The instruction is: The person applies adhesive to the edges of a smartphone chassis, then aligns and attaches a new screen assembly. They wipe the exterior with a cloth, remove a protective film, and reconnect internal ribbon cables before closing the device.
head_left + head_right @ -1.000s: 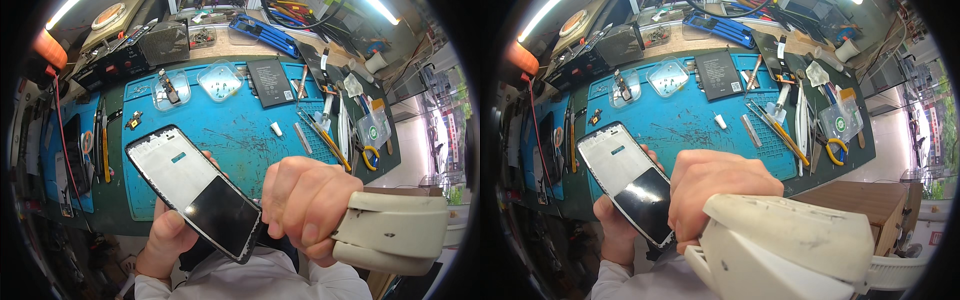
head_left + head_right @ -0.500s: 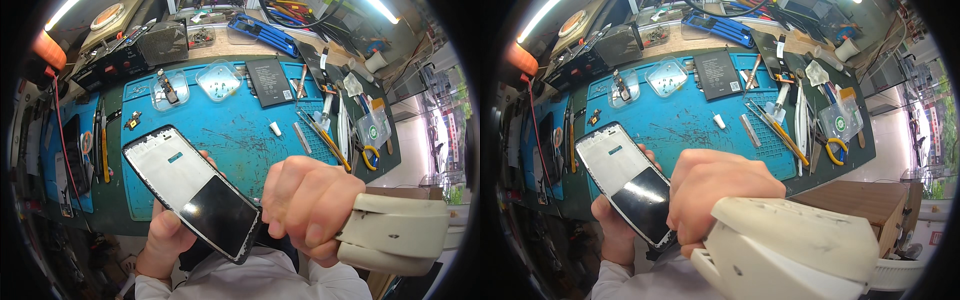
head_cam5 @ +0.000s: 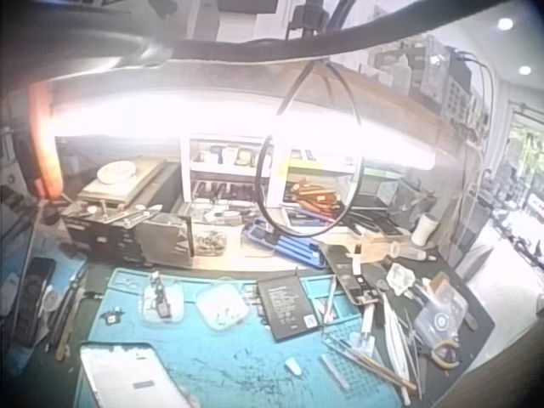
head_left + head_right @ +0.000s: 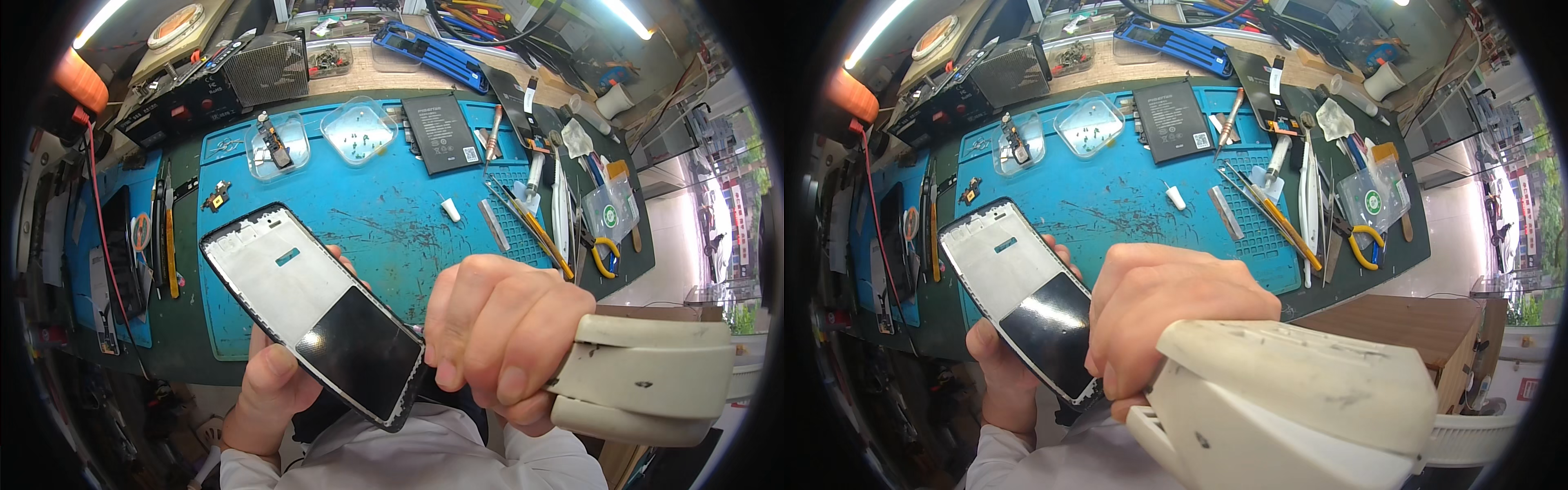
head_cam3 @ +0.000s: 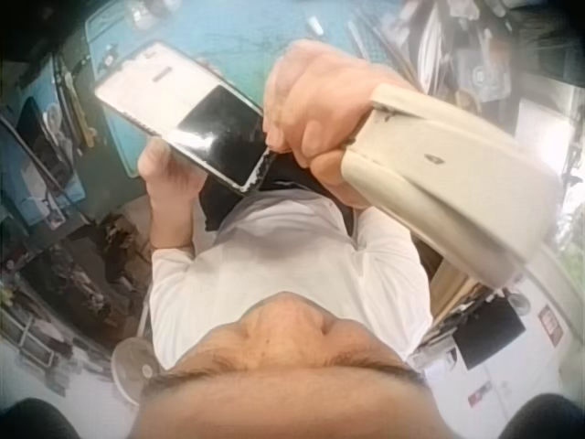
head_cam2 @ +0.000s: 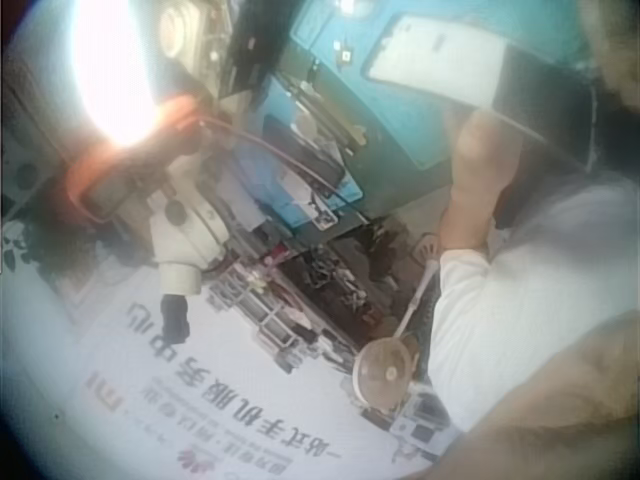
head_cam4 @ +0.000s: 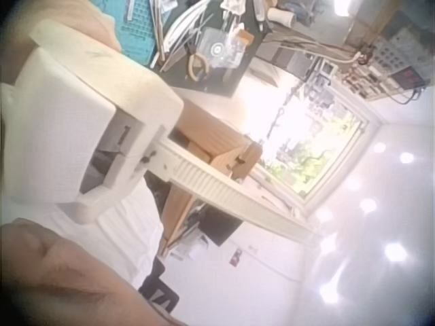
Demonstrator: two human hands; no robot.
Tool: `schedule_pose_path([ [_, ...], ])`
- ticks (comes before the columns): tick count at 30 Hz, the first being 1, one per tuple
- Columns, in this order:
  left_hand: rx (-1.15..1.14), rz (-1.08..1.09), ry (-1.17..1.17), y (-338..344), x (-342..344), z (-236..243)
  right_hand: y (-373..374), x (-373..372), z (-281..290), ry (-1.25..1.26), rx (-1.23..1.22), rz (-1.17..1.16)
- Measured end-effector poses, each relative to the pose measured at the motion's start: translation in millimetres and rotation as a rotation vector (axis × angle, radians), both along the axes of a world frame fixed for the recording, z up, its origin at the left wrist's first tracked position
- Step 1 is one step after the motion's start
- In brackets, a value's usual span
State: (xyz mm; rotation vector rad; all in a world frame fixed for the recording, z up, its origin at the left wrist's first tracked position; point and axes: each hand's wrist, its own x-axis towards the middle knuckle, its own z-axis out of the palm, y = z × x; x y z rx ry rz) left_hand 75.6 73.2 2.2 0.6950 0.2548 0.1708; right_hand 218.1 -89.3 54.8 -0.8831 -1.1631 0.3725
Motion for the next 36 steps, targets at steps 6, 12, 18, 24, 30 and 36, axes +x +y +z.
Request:
schedule_pose_path([
  [6, 0.007, -0.002, -0.001, 0.1, 1.0, 0.3, -0.6, -1.1, 0.4, 0.009, -0.005, -0.011],
  [12, 0.009, 0.006, 0.018, -0.6, 1.5, 2.5, -0.2, -0.6, 0.0, 0.006, -0.008, -0.016],
  [18, 0.013, 0.002, 0.022, -0.4, 1.6, 3.1, -2.1, 0.4, 1.6, 0.001, -0.029, -0.012],
  [24, 0.015, 0.000, 0.016, 0.5, 1.5, 1.6, -2.2, 3.2, 1.6, -0.019, -0.033, 0.006],
  [30, 0.014, 0.012, 0.043, -0.2, 2.4, 5.5, -3.9, 3.4, 4.1, -0.015, -0.049, 0.005],
  [36, -0.007, 0.039, 0.062, -1.0, 1.1, 4.6, -4.9, 5.1, 4.3, -0.024, -0.057, 0.030],
])
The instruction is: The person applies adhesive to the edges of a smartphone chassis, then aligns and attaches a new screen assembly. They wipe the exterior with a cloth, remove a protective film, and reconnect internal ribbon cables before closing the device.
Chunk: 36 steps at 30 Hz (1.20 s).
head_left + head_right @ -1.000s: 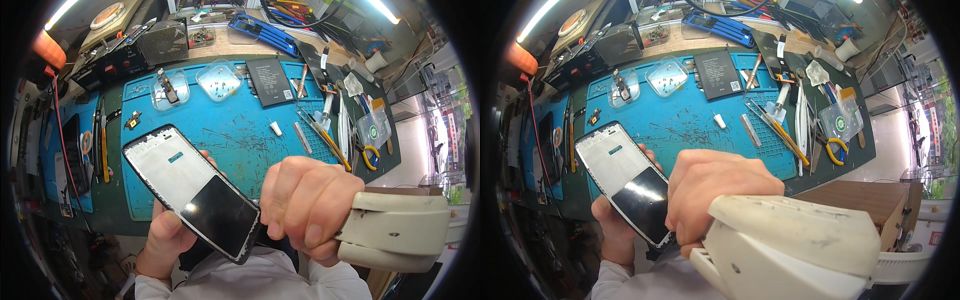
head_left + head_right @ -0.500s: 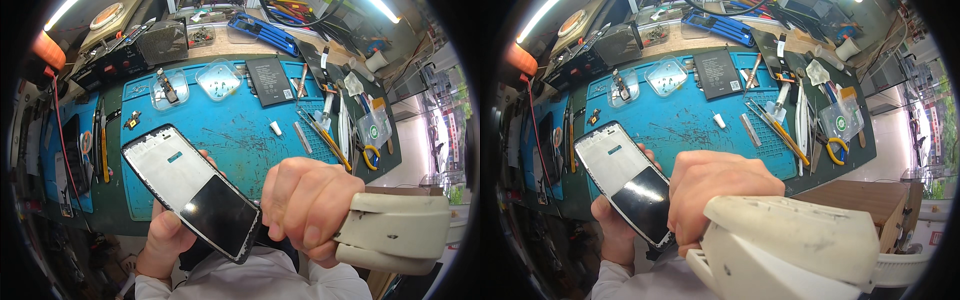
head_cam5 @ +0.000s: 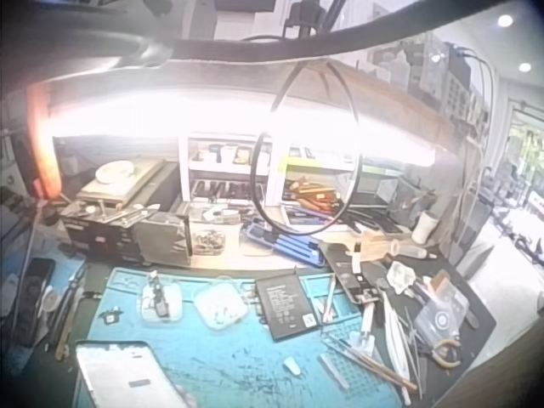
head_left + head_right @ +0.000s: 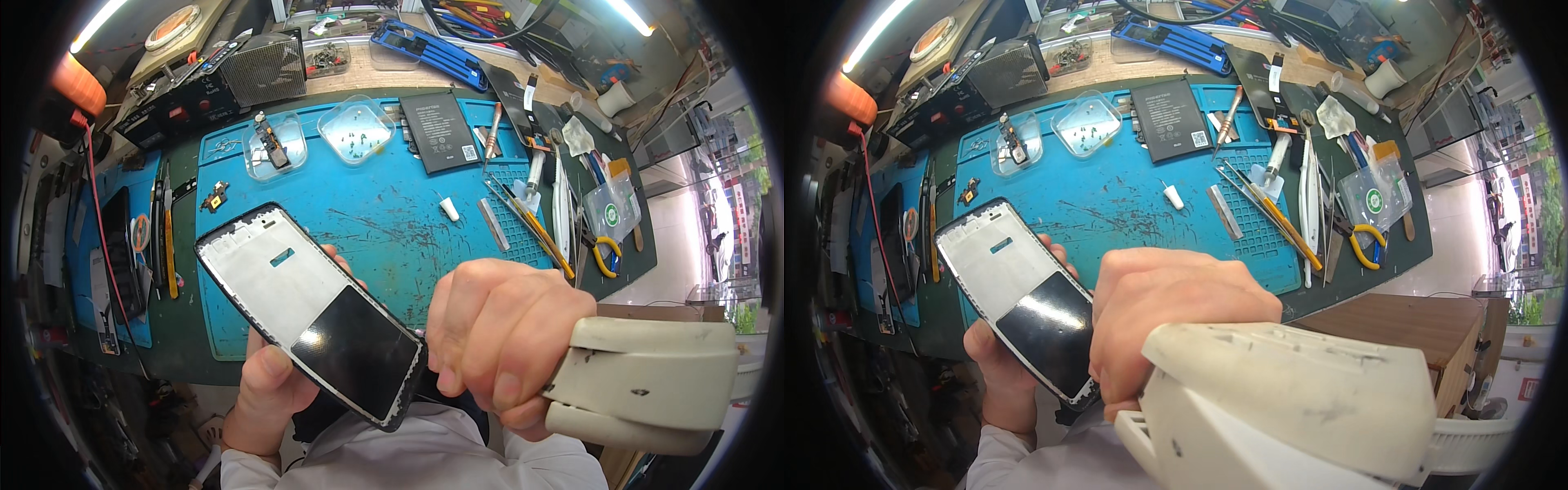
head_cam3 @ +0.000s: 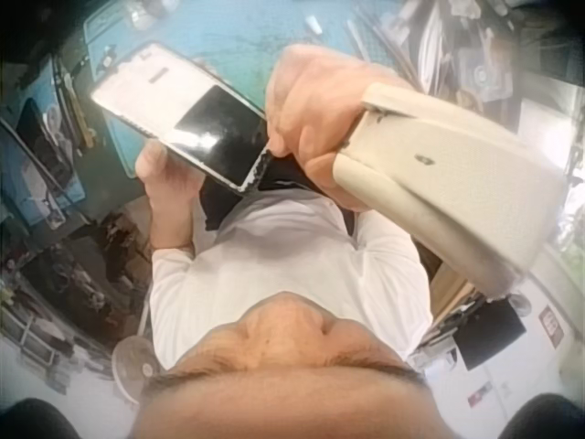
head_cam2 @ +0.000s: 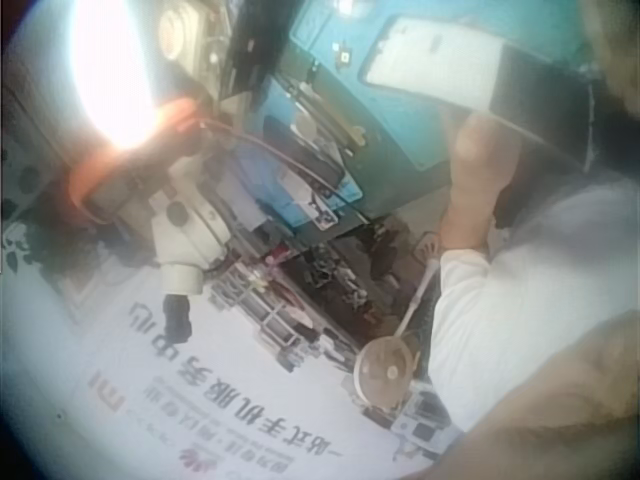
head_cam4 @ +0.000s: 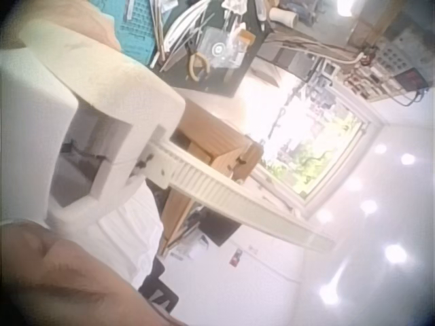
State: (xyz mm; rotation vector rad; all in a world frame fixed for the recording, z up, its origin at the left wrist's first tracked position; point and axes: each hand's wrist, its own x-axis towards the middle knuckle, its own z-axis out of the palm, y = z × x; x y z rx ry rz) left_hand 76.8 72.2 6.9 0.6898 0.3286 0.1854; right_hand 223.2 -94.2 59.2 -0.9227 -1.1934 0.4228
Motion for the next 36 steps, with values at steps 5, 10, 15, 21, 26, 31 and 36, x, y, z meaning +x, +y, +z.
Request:
schedule_pose_path([
  [5, -0.012, -0.013, -0.005, 0.5, 0.3, 0.6, -1.1, -0.2, 0.1, 0.018, -0.006, 0.005],
  [10, -0.004, -0.007, -0.002, 1.0, -0.3, -0.1, -2.0, -1.2, 0.9, 0.022, -0.021, -0.010],
  [15, -0.002, -0.006, -0.008, 1.3, -0.3, -1.0, -2.4, -1.7, 1.6, 0.023, -0.025, -0.019],
  [21, 0.007, 0.008, 0.002, -0.1, 0.6, -0.1, -3.2, 0.3, 1.6, 0.022, -0.027, 0.006],
  [26, 0.013, 0.028, 0.000, -0.4, 0.4, -1.2, -4.5, 2.2, 3.5, 0.013, -0.042, 0.027],
  [31, 0.015, 0.038, 0.001, -1.3, 0.6, -0.5, -5.5, 2.5, 3.4, 0.010, -0.053, 0.032],
  [36, 0.017, 0.010, -0.038, 0.2, 0.2, -2.4, -6.8, 3.3, 4.3, -0.005, -0.058, 0.038],
])
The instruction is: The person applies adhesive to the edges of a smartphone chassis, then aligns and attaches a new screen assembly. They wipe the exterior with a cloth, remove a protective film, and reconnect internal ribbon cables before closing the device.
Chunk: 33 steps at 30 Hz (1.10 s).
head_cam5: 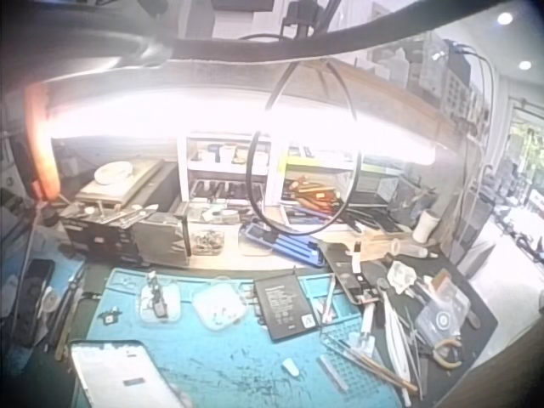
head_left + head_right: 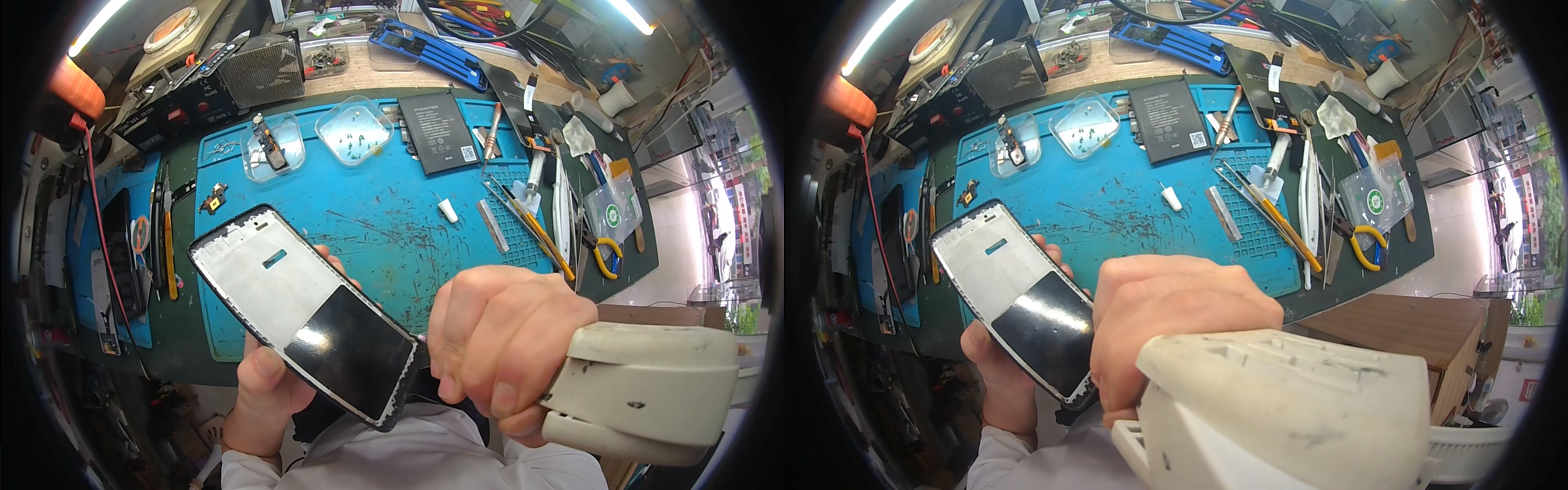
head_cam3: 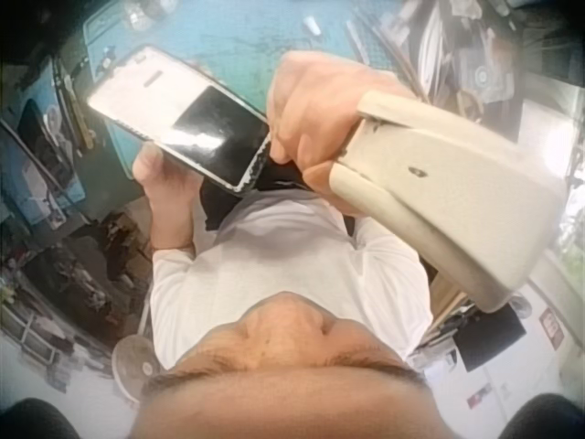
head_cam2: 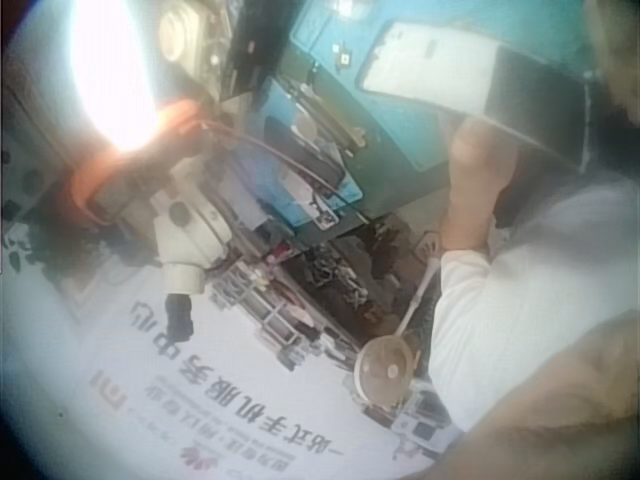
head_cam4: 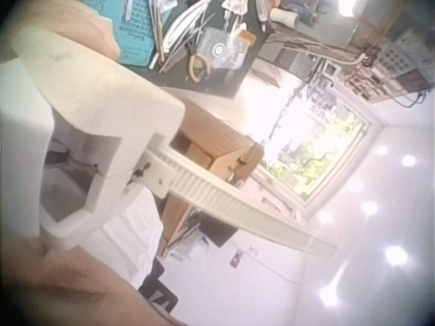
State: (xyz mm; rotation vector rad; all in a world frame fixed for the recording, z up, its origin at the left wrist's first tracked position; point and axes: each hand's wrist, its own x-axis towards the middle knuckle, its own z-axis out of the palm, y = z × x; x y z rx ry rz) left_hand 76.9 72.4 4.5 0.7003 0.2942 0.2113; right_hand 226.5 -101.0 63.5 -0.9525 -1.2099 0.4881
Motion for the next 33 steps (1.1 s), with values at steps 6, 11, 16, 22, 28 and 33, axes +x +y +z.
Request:
schedule_pose_path([
  [6, -0.002, -0.006, -0.021, -0.7, 0.8, 0.7, 2.4, -5.3, 0.7, 0.075, 0.031, -0.062],
  [11, 0.020, 0.038, 0.042, -3.1, 3.0, 5.2, -0.5, 2.5, -0.5, -0.008, -0.002, 0.029],
  [16, 0.020, 0.045, 0.039, -2.3, 1.7, 3.8, -0.7, 2.0, -1.1, -0.008, 0.006, 0.020],
  [22, 0.012, 0.062, 0.022, -2.8, 1.0, 0.8, 0.0, -3.2, -1.4, 0.027, 0.011, -0.027],
  [28, -0.022, 0.026, -0.024, -1.3, 1.2, -0.2, 0.5, -4.1, -3.7, 0.054, 0.019, -0.037],
  [33, -0.006, 0.027, -0.021, -1.6, 2.4, 1.0, 0.6, -6.5, -6.6, 0.071, 0.048, -0.061],
])
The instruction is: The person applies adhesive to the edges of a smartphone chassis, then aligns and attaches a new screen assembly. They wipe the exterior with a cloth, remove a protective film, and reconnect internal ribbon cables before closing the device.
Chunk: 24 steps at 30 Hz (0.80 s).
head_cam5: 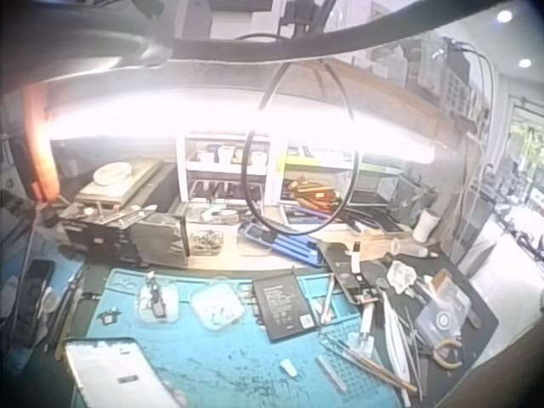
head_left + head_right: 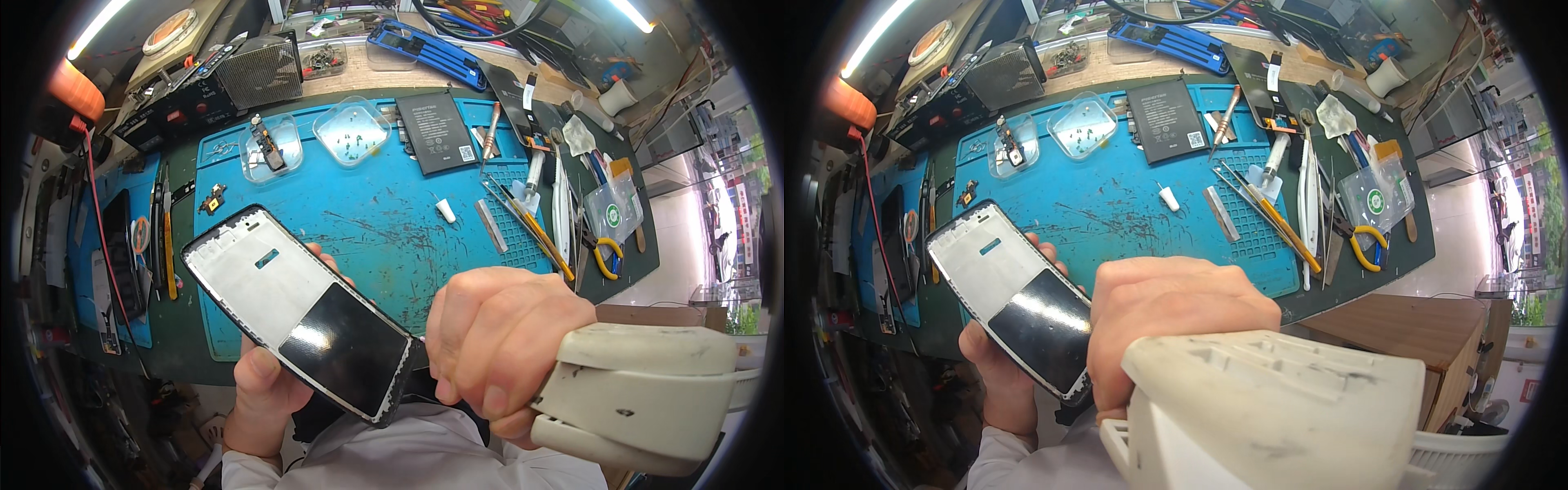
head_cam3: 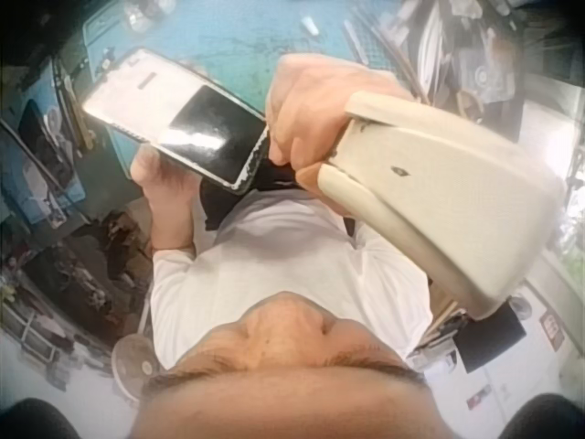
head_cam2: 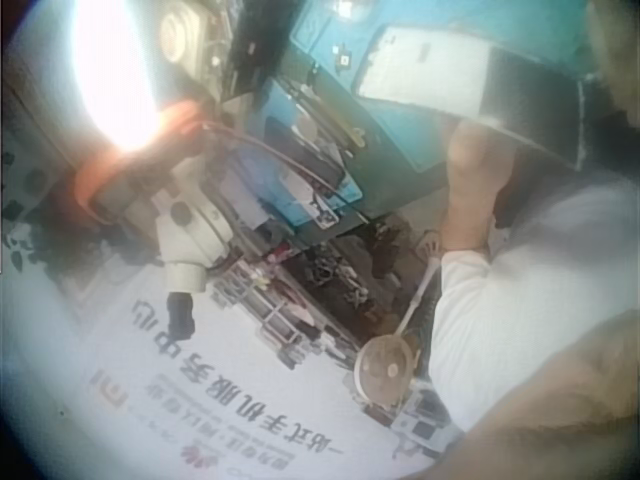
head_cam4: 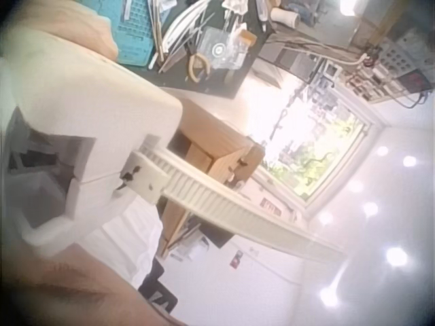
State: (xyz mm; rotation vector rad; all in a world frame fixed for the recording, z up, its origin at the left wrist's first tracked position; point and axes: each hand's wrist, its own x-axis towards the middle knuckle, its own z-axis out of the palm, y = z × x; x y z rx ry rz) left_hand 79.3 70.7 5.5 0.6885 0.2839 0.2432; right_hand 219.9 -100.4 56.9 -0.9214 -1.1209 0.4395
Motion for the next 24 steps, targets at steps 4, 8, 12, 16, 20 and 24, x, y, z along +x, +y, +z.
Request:
schedule_pose_path([
  [4, 0.018, 0.006, 0.012, -0.4, 0.1, 0.9, 0.8, 1.6, -0.2, 0.009, 0.007, 0.009],
  [8, 0.013, 0.015, 0.020, 0.3, -1.7, -0.3, 2.7, -2.4, -0.3, 0.044, 0.002, -0.024],
  [12, 0.004, 0.017, 0.027, 0.9, -3.5, -0.2, 1.4, -2.3, -1.7, 0.047, 0.010, -0.008],
  [16, 0.005, 0.035, 0.024, -0.3, -4.4, -1.2, 1.0, 1.8, -3.2, 0.046, 0.017, 0.032],
  [20, 0.007, 0.033, 0.016, -1.2, -3.9, 0.4, -1.4, 7.9, -1.4, -0.038, 0.032, 0.053],
  [24, 0.109, 0.070, 0.029, -2.5, -10.6, -2.1, -3.1, -2.9, -11.1, 0.021, 0.108, -0.118],
])
